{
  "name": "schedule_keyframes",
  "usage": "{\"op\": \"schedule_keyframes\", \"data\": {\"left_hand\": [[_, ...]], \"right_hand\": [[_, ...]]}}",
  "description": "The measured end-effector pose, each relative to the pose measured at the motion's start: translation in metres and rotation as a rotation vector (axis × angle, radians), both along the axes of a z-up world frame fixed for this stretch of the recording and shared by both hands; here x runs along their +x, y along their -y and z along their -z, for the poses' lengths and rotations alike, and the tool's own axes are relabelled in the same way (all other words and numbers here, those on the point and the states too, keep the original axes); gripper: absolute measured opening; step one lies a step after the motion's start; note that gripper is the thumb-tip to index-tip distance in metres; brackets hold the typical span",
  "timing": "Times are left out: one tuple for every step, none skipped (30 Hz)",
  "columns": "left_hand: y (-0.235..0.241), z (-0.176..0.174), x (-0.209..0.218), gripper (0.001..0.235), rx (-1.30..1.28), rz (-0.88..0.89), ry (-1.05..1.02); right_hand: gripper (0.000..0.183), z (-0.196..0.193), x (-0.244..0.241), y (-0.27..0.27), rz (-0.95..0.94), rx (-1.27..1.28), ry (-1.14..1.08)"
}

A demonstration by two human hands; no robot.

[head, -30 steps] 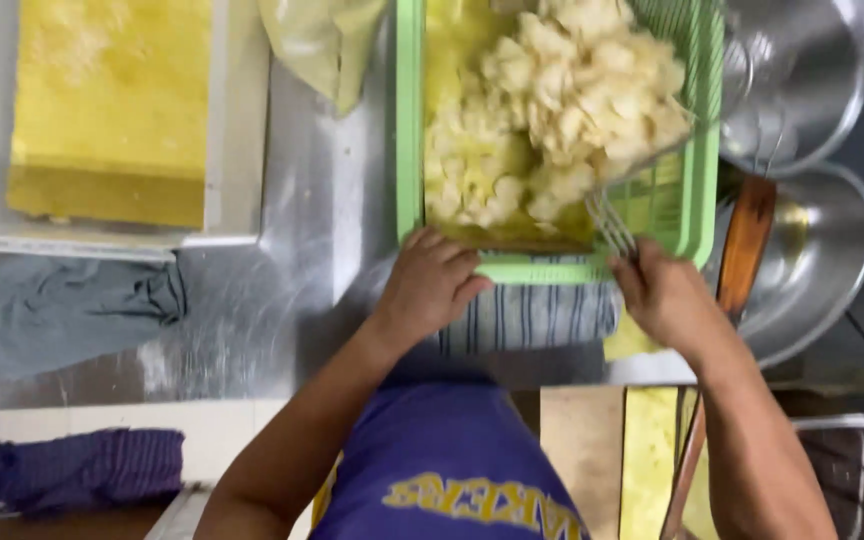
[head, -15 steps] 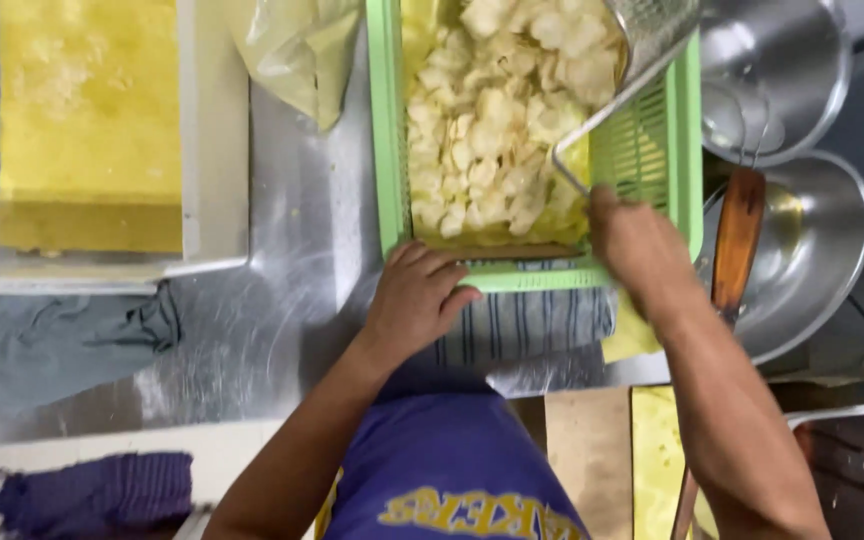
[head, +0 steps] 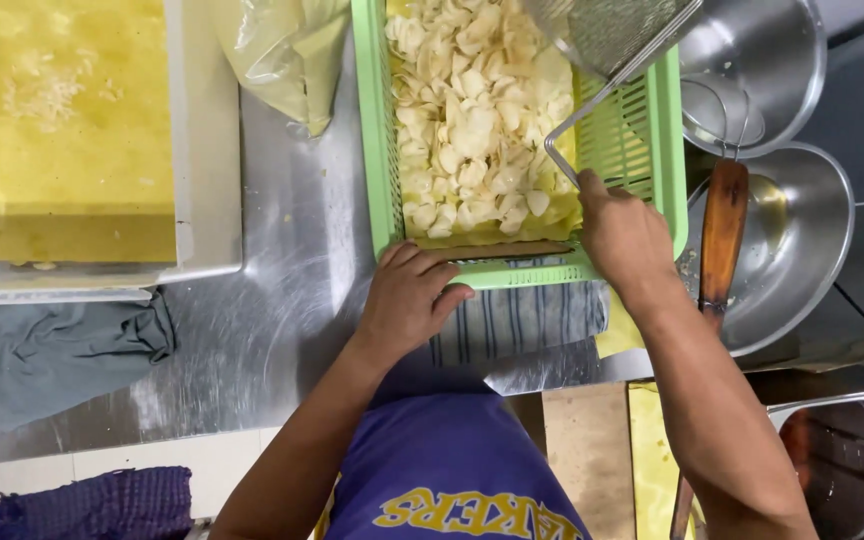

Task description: The person uses a long-handled strainer to stir food in a deep fryer and then lifts a basket of fried slices out of the oil. They transfer the fried slices into a green plastic basket and use a wooden spatula to spread them out.

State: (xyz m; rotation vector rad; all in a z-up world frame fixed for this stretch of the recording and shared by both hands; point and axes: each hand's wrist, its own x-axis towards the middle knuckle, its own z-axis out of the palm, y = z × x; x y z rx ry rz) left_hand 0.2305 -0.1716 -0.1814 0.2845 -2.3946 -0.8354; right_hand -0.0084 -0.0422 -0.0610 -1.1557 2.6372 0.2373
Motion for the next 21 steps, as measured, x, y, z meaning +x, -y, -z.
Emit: {"op": "schedule_keyframes", "data": {"left_hand": [[0.0, 0.001, -0.001, 0.04, -0.003, 0.002, 0.0], [0.0, 0.001, -0.002, 0.039, 0.001, -0.004, -0.009], [-0.001, 0.002, -0.001, 0.038, 0.005, -0.007, -0.014], [-0.001, 0.006, -0.001, 0.038, 0.003, 0.0, -0.013], [-0.001, 0.009, -0.001, 0.037, -0.008, -0.009, -0.032], [-0.001, 0.012, -0.002, 0.036, -0.018, -0.017, -0.052], [-0.001, 0.012, -0.002, 0.036, -0.022, -0.014, -0.052], [-0.001, 0.012, -0.001, 0.035, -0.026, -0.023, -0.049], [-0.001, 0.013, -0.003, 0.035, -0.03, -0.028, -0.051], [0.0, 0.011, -0.004, 0.035, -0.036, -0.021, -0.056], [0.001, 0.009, -0.003, 0.035, -0.04, -0.022, -0.059], [0.001, 0.007, -0.002, 0.036, -0.043, -0.022, -0.062], [0.002, 0.007, -0.003, 0.036, -0.047, -0.021, -0.067], [0.002, 0.008, -0.003, 0.033, -0.039, -0.018, -0.094], [0.001, 0.008, -0.002, 0.03, -0.03, -0.019, -0.117], [0.002, 0.009, -0.001, 0.03, -0.032, -0.021, -0.118], [0.003, 0.009, -0.002, 0.03, -0.043, -0.022, -0.117], [0.004, 0.009, -0.004, 0.03, -0.055, -0.022, -0.117], [0.005, 0.007, -0.007, 0.03, -0.066, -0.012, -0.126], [0.007, 0.005, -0.01, 0.03, -0.053, -0.003, -0.116], [0.005, 0.003, -0.003, 0.029, -0.032, -0.005, -0.088]], "right_hand": [[0.038, -0.009, 0.008, -0.001, 0.002, -0.003, 0.0], [0.037, -0.018, 0.016, -0.003, 0.004, -0.033, -0.01], [0.036, -0.026, 0.026, -0.005, 0.011, -0.062, -0.018], [0.036, -0.032, 0.036, -0.008, 0.018, -0.065, -0.016], [0.037, -0.039, 0.046, -0.011, 0.045, -0.104, 0.023], [0.038, -0.046, 0.055, -0.013, 0.071, -0.143, 0.063], [0.038, -0.033, 0.056, -0.025, 0.074, -0.148, 0.063], [0.041, -0.021, 0.057, -0.036, 0.064, -0.2, 0.026], [0.045, -0.008, 0.057, -0.048, 0.058, -0.254, -0.017], [0.045, -0.002, 0.064, -0.06, 0.064, -0.26, -0.022], [0.046, 0.004, 0.07, -0.071, 0.064, -0.276, -0.035], [0.047, 0.01, 0.076, -0.082, 0.064, -0.292, -0.048], [0.047, 0.02, 0.082, -0.09, 0.065, -0.295, -0.053], [0.049, 0.03, 0.087, -0.099, 0.1, -0.289, -0.046], [0.05, 0.04, 0.093, -0.108, 0.132, -0.281, -0.036], [0.05, 0.042, 0.091, -0.106, 0.13, -0.283, -0.036], [0.05, 0.044, 0.09, -0.106, 0.132, -0.34, -0.036], [0.05, 0.045, 0.089, -0.106, 0.133, -0.398, -0.037], [0.05, 0.05, 0.087, -0.112, 0.141, -0.411, -0.047], [0.052, 0.054, 0.084, -0.117, 0.165, -0.439, -0.071], [0.054, 0.061, 0.088, -0.124, 0.181, -0.458, -0.075]]}}
